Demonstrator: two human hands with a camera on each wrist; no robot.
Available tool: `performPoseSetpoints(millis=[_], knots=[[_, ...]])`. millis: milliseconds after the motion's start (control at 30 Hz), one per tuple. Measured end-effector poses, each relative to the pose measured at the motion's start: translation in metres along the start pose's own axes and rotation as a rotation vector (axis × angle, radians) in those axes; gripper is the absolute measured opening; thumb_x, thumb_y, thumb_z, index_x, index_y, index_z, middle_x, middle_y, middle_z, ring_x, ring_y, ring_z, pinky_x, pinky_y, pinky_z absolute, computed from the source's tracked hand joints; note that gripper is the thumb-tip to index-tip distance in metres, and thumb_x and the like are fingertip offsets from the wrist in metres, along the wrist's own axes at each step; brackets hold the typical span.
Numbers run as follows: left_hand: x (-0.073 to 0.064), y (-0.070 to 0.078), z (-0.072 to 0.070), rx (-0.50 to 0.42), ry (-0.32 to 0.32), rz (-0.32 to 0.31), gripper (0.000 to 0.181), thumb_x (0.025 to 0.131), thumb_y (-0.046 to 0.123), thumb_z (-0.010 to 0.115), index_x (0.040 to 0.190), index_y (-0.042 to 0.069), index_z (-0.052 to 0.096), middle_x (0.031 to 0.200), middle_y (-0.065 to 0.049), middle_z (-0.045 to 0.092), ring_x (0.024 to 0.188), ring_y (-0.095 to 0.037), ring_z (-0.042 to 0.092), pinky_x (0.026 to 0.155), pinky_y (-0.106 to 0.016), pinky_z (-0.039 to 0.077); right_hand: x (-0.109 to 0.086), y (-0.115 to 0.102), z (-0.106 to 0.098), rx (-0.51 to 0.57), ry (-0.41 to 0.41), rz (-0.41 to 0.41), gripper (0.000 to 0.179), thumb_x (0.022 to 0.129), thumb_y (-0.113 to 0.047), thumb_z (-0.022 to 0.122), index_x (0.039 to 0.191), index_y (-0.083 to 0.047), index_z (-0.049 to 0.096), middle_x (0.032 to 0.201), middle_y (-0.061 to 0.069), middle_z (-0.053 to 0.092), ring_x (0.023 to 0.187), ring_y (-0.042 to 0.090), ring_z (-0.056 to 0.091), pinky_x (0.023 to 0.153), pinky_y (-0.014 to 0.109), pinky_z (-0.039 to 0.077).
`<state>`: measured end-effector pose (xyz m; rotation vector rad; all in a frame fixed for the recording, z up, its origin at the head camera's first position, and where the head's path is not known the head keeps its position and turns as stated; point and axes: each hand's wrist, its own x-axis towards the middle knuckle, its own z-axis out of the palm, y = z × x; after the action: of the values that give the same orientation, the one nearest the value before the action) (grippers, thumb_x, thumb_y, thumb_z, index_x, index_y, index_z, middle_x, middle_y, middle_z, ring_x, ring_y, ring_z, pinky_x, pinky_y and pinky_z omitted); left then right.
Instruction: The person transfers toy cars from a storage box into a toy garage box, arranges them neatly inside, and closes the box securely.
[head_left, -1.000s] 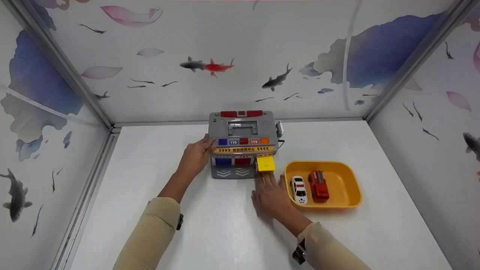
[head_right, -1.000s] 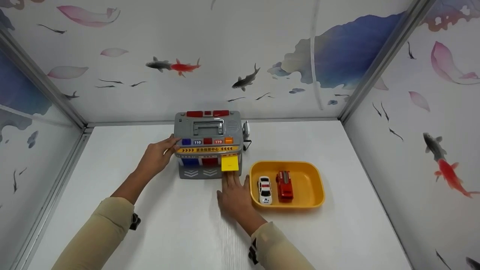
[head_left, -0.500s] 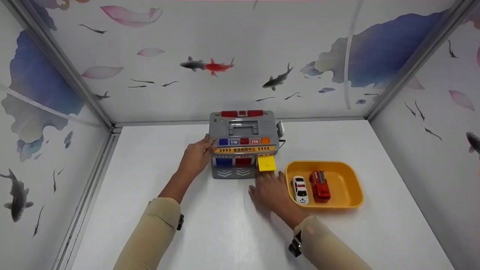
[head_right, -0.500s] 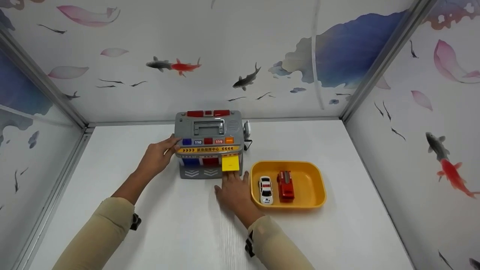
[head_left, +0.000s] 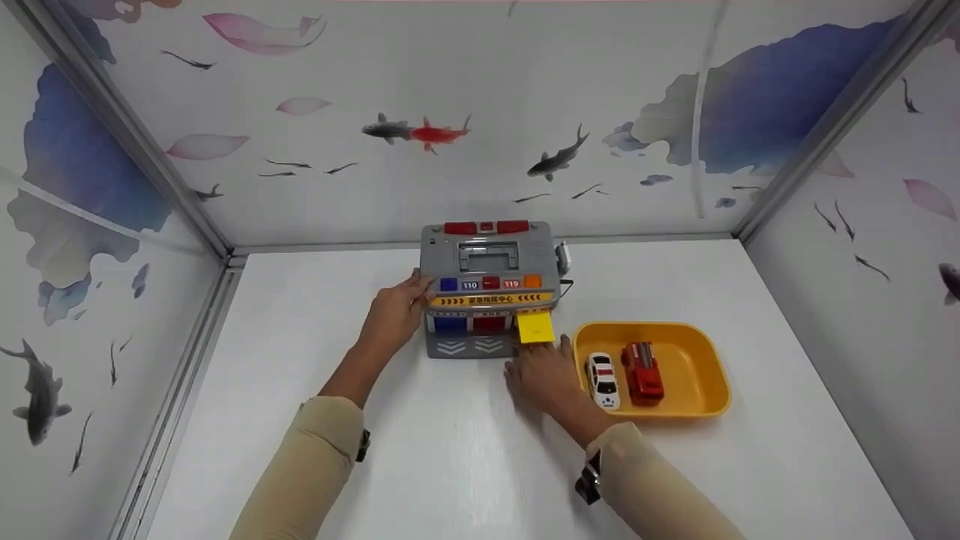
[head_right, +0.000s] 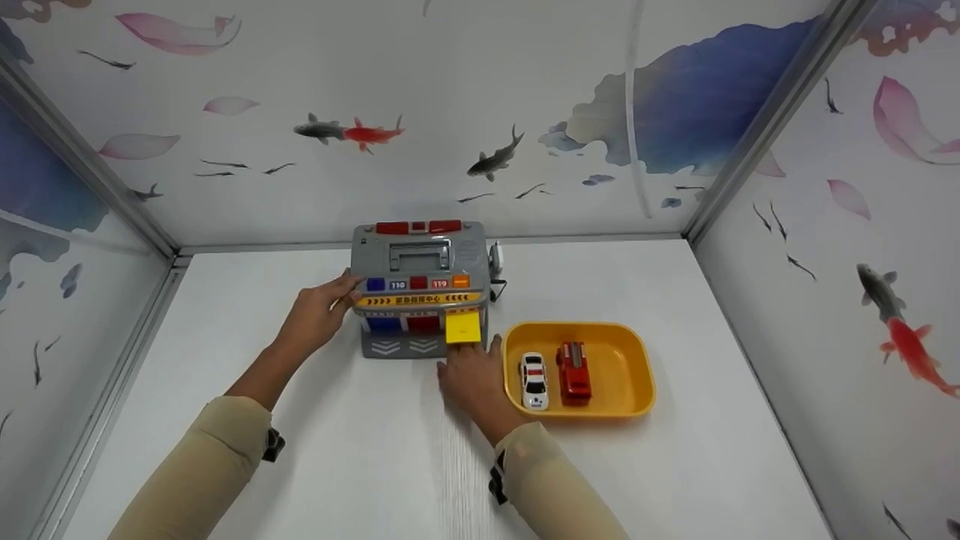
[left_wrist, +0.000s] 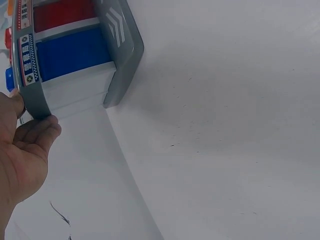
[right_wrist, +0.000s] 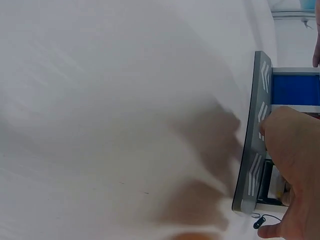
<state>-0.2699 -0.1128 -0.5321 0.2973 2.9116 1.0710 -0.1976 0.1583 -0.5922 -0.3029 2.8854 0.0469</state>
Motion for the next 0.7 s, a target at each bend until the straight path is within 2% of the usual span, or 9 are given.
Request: performPoseSetpoints(millis=[200,467,700], knots=[[0.001,0.001,0.000,-0.011,0.001,0.008,0.046,0.116,0.034,0.059,0.159,0.018,0.061,0.172,-0.014,0.045,0.158,-0.034,0.051,0.129,-0.050,0.046,0.000,0.002,-0.002,0.016,0.010,-0.007,0.065,0.115,-0.048,0.054,0.167,-0.010,0.047,0.170,0.014,0.053,0.158,0.039,0.049,0.134,0.076,0.027],[0.001,0.001,-0.001,-0.003,-0.006,0.008,0.046,0.117,0.034,0.059,0.159,0.018,0.061,0.172,-0.014,0.046,0.158,-0.034,0.051,0.130,-0.050,0.045,-0.007,0.011,-0.002,-0.029,0.054,-0.064,0.058,0.113,-0.046,0.060,0.156,-0.007,0.060,0.161,0.014,0.063,0.150,0.039,0.058,0.136,0.072,0.028],[0.000,-0.003,0.001,-0.001,-0.004,0.006,0.046,0.117,0.035,0.058,0.159,0.018,0.062,0.171,-0.015,0.046,0.157,-0.035,0.052,0.130,-0.052,0.046,-0.022,0.012,0.002,0.010,0.039,-0.055,0.075,0.110,-0.048,0.064,0.169,-0.007,0.042,0.178,0.014,0.042,0.165,0.037,0.041,0.140,0.065,0.025]])
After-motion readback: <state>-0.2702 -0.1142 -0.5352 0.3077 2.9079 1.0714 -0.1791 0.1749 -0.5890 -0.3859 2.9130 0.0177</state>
